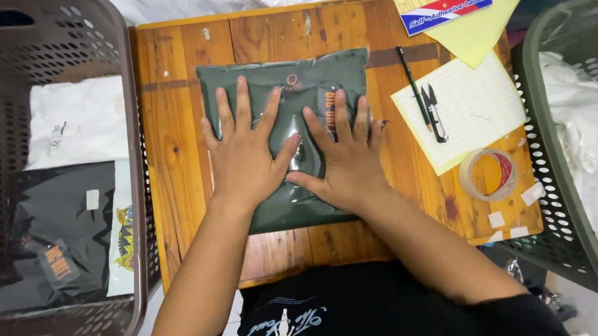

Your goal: A person packages a folded t-shirt into a plastic bag and seals it with tape.

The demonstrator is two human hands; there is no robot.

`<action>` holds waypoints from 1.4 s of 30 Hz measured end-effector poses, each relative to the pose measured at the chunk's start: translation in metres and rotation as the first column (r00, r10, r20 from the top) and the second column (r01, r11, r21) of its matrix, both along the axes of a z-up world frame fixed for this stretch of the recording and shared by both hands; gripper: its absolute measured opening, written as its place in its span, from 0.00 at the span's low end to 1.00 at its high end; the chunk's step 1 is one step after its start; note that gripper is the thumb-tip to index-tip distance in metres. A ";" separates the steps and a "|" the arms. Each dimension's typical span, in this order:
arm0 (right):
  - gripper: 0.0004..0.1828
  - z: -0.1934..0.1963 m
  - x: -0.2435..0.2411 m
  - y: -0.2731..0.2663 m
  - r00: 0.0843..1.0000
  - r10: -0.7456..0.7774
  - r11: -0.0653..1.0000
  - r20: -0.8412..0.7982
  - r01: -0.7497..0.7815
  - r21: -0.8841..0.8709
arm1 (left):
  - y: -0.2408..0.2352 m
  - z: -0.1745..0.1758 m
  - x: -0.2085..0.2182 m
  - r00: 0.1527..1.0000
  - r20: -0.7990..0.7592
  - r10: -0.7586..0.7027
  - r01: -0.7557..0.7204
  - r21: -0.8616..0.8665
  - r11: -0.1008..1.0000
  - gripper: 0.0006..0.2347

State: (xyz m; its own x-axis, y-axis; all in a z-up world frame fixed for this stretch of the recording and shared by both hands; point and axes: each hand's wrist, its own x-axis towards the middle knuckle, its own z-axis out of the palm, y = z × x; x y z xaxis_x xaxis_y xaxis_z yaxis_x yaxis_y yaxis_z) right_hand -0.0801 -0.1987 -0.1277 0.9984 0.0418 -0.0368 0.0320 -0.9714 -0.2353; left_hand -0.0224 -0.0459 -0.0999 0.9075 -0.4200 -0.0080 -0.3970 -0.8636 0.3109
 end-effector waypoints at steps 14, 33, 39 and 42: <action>0.48 -0.002 0.002 -0.002 1.000 0.012 0.999 -0.029 -0.011 0.032 | -0.002 -0.002 0.003 0.999 -0.049 0.008 -0.007 0.011 1.000 0.26; 0.41 0.028 -0.016 -0.038 0.999 0.001 0.982 -0.040 0.007 0.188 | -0.008 0.006 0.003 0.998 -0.054 0.012 -0.008 0.081 0.997 0.24; 0.23 0.007 -0.098 -0.127 0.859 -0.392 0.919 0.328 0.380 0.103 | -0.012 0.006 -0.007 0.988 0.156 0.022 -0.029 0.042 0.999 0.24; 0.25 -0.004 -0.131 -0.144 0.782 -0.530 0.845 0.327 0.521 0.124 | -0.013 0.001 -0.017 0.959 0.283 0.026 -0.032 0.017 0.999 0.22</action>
State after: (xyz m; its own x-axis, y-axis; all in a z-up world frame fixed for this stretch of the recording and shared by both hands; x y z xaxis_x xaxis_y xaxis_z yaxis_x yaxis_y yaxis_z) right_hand -0.2107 -0.3431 -0.1313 0.8153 -0.4969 0.2973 -0.4006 -0.8547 -0.3301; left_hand -0.0392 -0.0586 -0.0992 0.8857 -0.3964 0.2416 -0.4410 -0.8811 0.1711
